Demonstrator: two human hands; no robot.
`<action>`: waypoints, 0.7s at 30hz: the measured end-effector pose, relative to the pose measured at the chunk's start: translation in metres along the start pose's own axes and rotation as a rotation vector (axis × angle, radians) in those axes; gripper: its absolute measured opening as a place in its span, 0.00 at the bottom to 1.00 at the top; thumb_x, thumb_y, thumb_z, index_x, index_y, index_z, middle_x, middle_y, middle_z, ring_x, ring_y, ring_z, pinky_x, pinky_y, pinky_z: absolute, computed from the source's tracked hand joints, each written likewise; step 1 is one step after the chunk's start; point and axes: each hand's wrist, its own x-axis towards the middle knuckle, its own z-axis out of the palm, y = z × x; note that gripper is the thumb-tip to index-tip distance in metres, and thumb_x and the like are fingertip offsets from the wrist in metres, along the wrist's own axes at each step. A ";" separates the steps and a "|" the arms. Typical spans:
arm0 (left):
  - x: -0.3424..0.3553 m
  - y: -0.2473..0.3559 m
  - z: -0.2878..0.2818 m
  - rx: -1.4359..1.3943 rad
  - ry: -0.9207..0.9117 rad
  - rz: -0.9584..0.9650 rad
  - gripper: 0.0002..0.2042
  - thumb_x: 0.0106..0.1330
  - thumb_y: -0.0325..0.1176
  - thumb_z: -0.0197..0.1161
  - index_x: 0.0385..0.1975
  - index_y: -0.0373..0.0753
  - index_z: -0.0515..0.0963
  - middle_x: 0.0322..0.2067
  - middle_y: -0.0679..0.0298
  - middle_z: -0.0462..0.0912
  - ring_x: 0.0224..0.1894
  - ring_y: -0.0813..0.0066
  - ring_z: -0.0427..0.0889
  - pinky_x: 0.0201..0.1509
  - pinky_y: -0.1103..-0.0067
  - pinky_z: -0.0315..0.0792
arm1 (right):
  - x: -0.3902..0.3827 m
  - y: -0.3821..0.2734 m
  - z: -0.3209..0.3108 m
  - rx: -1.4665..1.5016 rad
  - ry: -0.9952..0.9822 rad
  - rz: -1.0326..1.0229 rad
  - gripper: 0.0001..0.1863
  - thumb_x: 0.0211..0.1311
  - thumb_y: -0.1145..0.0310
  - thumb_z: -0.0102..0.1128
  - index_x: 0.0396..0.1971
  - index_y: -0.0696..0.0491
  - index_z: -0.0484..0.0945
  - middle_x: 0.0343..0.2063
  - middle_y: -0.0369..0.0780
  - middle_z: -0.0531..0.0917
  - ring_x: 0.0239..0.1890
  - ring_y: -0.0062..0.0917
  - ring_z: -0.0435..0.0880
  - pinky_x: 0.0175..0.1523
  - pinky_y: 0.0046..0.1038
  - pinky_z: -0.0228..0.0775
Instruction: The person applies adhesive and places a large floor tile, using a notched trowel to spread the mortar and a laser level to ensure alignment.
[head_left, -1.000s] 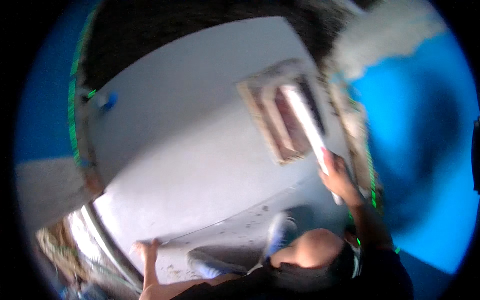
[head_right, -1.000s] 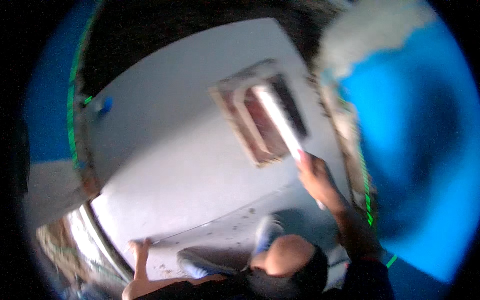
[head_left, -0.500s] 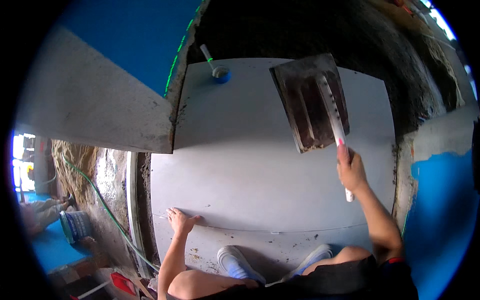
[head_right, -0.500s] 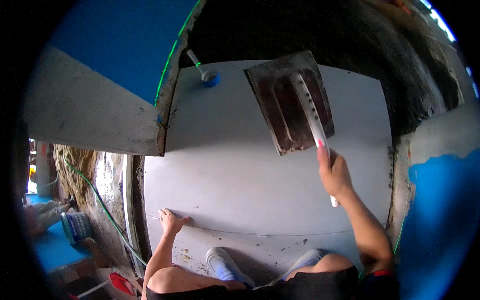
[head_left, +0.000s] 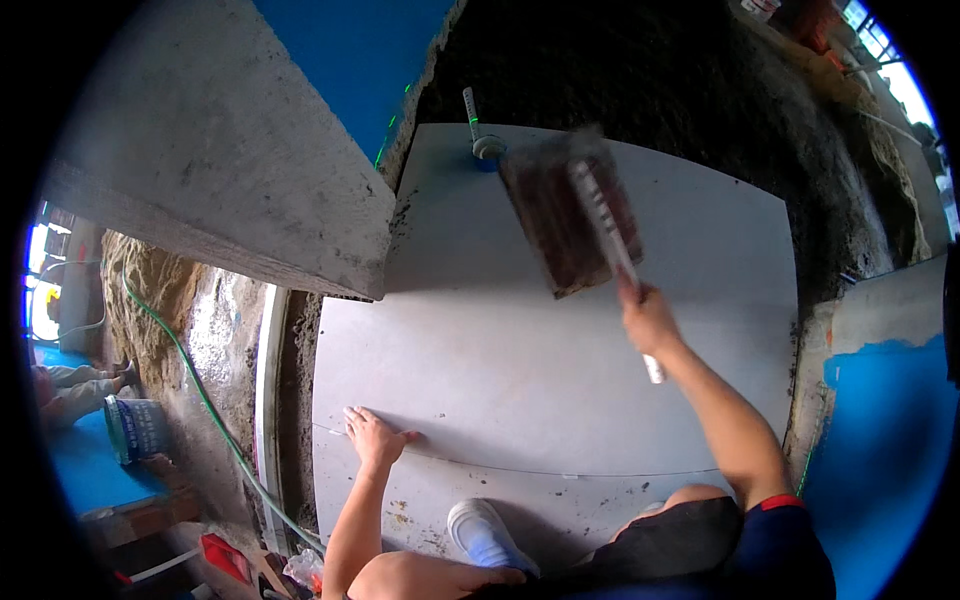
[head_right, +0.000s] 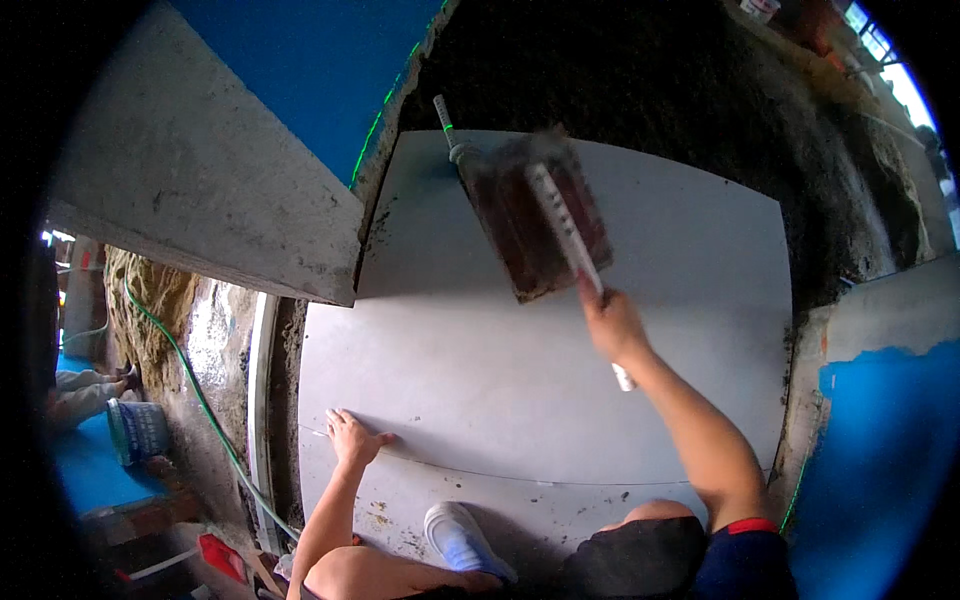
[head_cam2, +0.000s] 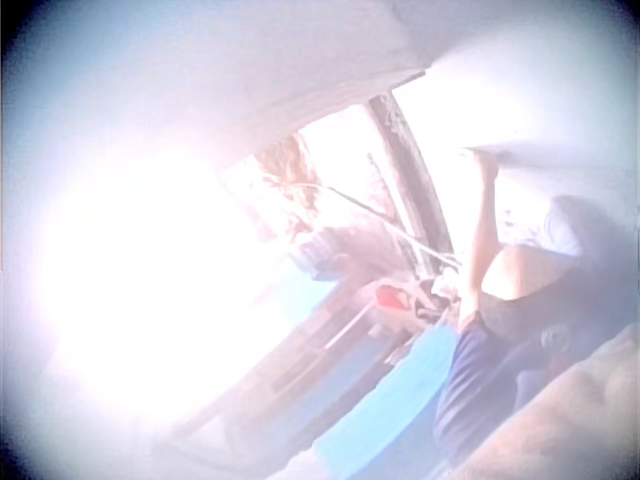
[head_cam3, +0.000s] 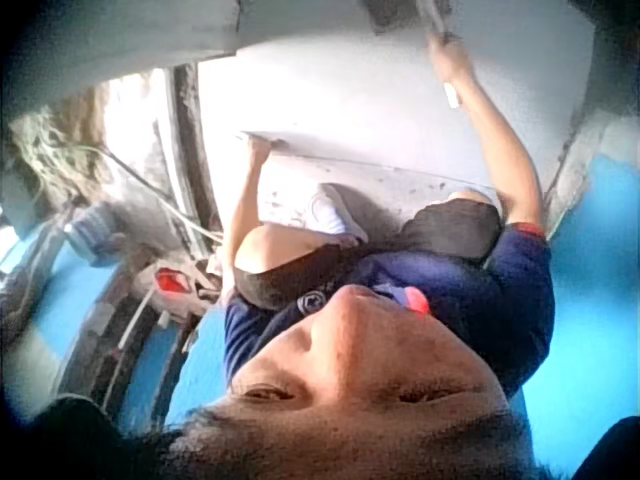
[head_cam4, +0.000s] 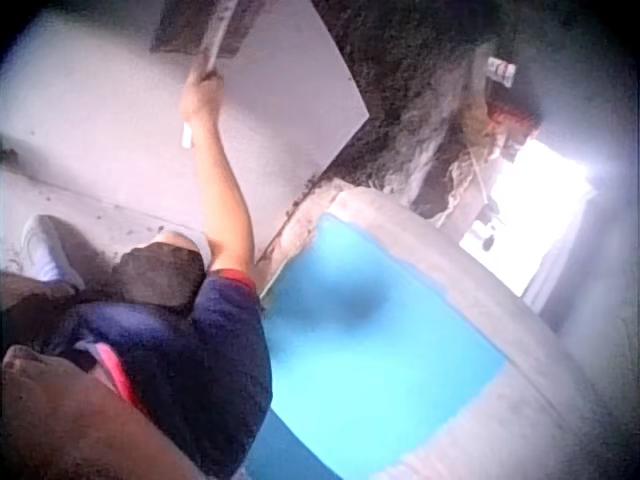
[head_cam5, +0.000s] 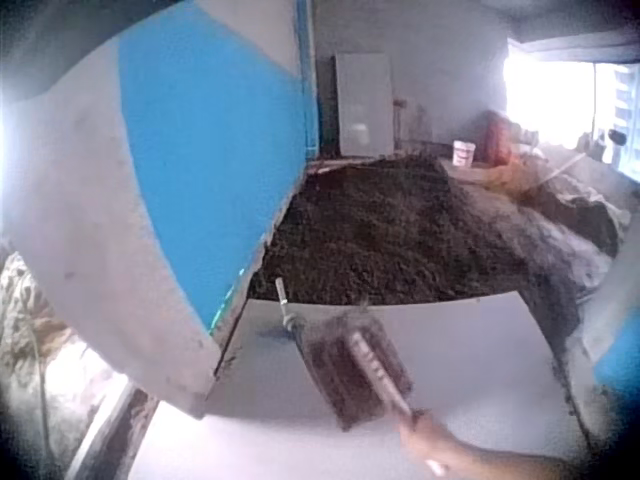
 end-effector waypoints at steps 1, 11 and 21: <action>0.003 0.009 0.006 -0.009 0.004 0.037 0.65 0.40 0.59 0.79 0.67 0.16 0.48 0.70 0.31 0.48 0.75 0.46 0.46 0.78 0.65 0.44 | 0.017 0.028 0.024 -0.096 0.003 0.043 0.40 0.67 0.32 0.45 0.32 0.61 0.78 0.17 0.45 0.74 0.21 0.31 0.76 0.32 0.38 0.72; 0.007 -0.018 -0.006 0.026 -0.031 0.045 0.68 0.39 0.60 0.79 0.67 0.14 0.46 0.70 0.30 0.45 0.76 0.46 0.43 0.79 0.65 0.39 | 0.001 -0.079 0.000 0.095 -0.166 -0.032 0.33 0.70 0.37 0.46 0.36 0.58 0.77 0.15 0.38 0.72 0.15 0.26 0.71 0.19 0.31 0.62; 0.014 -0.021 -0.008 0.029 -0.040 0.062 0.70 0.37 0.61 0.80 0.68 0.15 0.43 0.71 0.30 0.43 0.76 0.45 0.41 0.79 0.63 0.38 | 0.032 -0.134 -0.002 0.030 -0.361 0.094 0.38 0.72 0.34 0.35 0.33 0.59 0.74 0.15 0.42 0.77 0.17 0.32 0.78 0.20 0.38 0.67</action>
